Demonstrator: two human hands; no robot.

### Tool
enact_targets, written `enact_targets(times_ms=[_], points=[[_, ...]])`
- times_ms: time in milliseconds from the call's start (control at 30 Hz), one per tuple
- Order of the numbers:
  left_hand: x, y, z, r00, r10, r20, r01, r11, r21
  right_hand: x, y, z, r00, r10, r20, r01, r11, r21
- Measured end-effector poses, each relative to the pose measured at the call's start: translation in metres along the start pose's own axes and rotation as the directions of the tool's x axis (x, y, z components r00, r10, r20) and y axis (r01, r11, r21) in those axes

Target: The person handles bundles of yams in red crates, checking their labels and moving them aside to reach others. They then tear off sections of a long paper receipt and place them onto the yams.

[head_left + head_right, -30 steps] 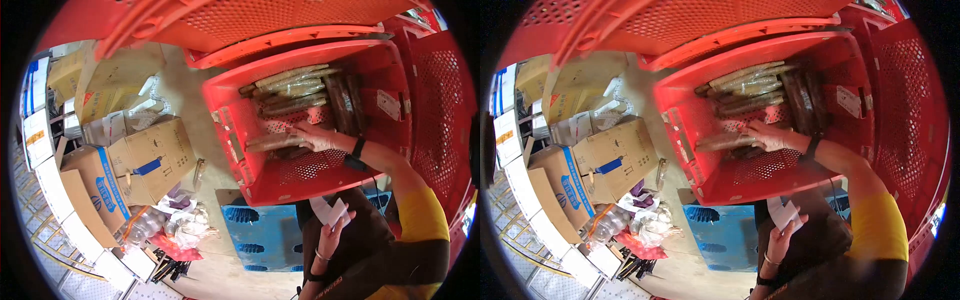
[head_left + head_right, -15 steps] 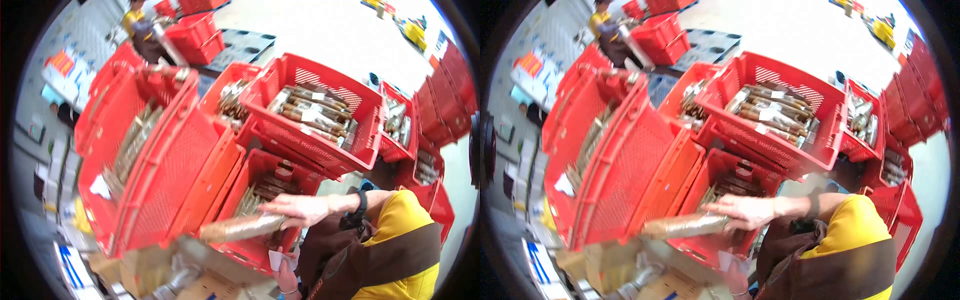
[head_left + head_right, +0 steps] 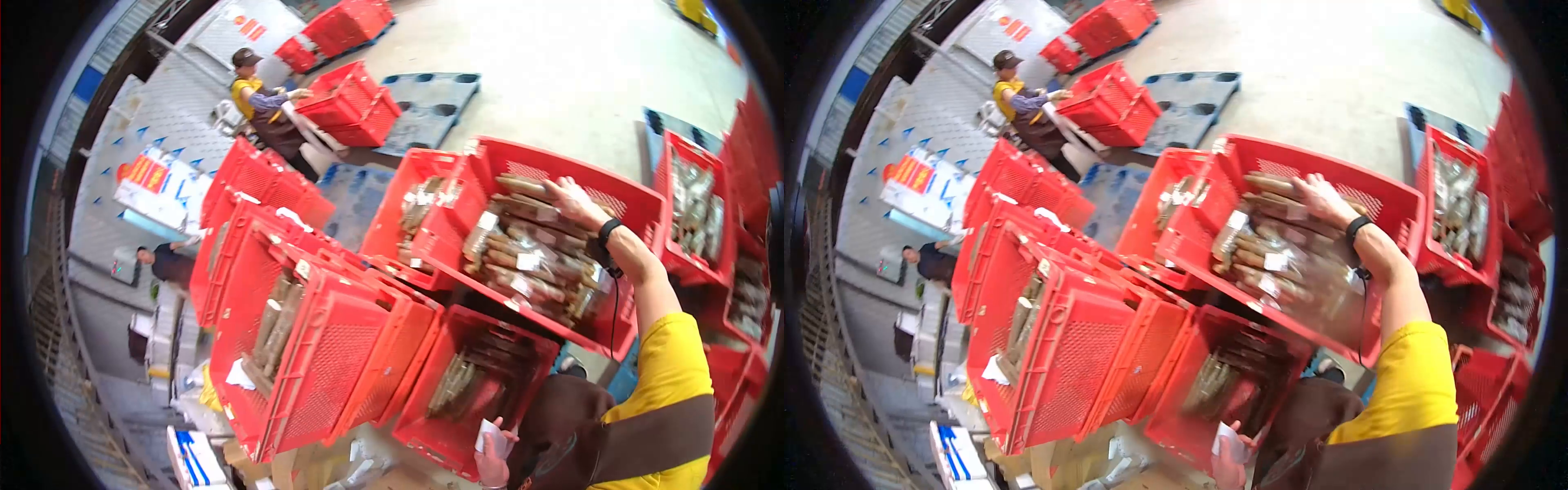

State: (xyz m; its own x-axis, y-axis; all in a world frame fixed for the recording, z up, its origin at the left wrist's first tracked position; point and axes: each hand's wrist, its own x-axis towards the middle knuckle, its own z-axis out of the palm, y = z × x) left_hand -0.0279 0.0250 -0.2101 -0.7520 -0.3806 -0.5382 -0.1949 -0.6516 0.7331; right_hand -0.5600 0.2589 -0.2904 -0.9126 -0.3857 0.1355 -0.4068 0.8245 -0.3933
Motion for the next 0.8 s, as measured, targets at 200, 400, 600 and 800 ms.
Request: enact_targets(times_ms=[200, 400, 600, 800], points=[[0.003, 0.009, 0.06, 0.974, 0.068, -0.217, -0.067, 0.998, 0.012, 0.034, 0.067, 0.07, 0.984, 0.115, 0.136, -0.112, 0.993, -0.024], [-0.038, 0.042, 0.02, 0.893, 0.25, -0.375, -0.129, 0.939, 0.317, 0.046, 0.042, 0.067, 0.994, 0.063, 0.094, -0.015, 0.896, -0.443], [-0.121, 0.115, 0.028, 0.682, 0.543, -0.49, -0.554, 0.821, 0.139, -0.062, -0.18, -0.021, 0.73, -0.671, 0.131, 0.59, 0.715, 0.375], [-0.185, 0.182, 0.011, 0.509, 0.711, 0.485, -0.617, 0.694, -0.37, -0.175, -0.247, -0.013, 0.688, -0.649, 0.325, 0.6, 0.76, 0.249]])
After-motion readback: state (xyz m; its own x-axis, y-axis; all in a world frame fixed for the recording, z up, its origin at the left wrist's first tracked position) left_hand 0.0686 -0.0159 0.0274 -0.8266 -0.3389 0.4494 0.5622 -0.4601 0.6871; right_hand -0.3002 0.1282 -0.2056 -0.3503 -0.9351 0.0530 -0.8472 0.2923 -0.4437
